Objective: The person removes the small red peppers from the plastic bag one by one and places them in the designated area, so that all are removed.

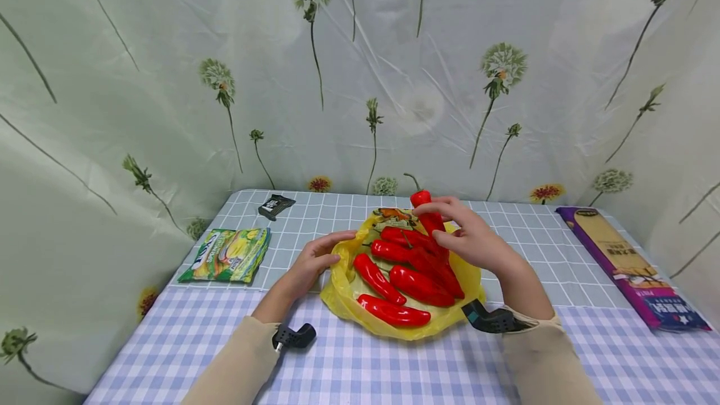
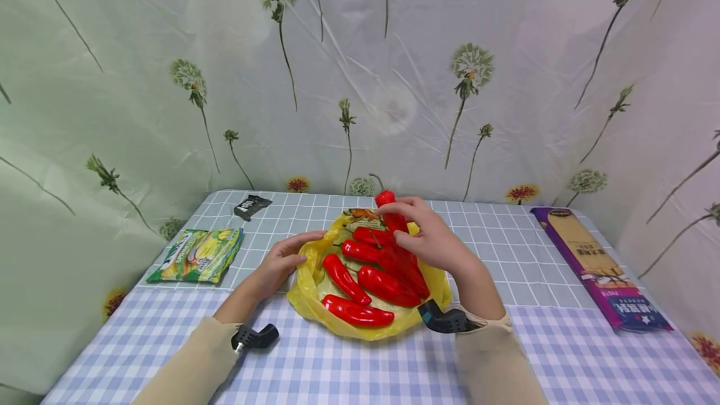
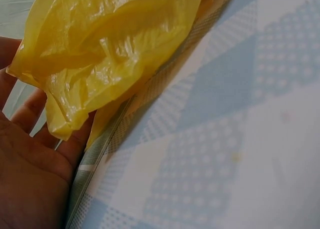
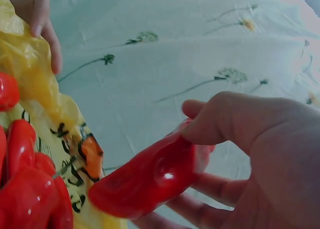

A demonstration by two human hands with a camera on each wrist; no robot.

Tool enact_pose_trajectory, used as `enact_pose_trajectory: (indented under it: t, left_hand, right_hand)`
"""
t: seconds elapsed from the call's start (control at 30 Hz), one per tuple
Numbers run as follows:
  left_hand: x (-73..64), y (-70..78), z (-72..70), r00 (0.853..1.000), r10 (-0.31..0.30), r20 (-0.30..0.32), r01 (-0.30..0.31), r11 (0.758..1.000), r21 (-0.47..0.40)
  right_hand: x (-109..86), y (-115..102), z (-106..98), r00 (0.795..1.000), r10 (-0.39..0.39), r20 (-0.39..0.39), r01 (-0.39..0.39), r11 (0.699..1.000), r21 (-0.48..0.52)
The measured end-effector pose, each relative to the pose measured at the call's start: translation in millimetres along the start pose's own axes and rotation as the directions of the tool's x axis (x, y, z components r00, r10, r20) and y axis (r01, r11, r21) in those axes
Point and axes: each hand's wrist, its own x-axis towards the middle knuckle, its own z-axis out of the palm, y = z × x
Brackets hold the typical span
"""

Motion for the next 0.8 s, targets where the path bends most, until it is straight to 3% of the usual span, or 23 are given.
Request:
enact_pose_trajectory:
  t: [0.4, 0.63, 0.8]
  left_hand:
    - [-0.6, 2.2, 1.1, 1.0, -0.013, -0.003, 0.013, 1.0, 0.013]
    - [0.0, 0.6, 0.2, 1.0, -0.011, 0.002, 0.011, 1.0, 0.016]
    - [-0.5, 0.7, 0.4, 1.0, 0.0, 0.002, 0.0, 1.0, 0.023]
  right_hand:
    - [-6.7, 20.3, -20.7, 0.983, 0.121, -0.14, -0.112, 0.991, 0.074]
    - [-10.3, 40.2, -28.7, 0.96, 0.226, -0.167, -0.213, 0.973, 0.094]
    - [-14.1, 51.3, -31.1, 0.933, 0.305, -0.194, -0.288, 0.951, 0.108]
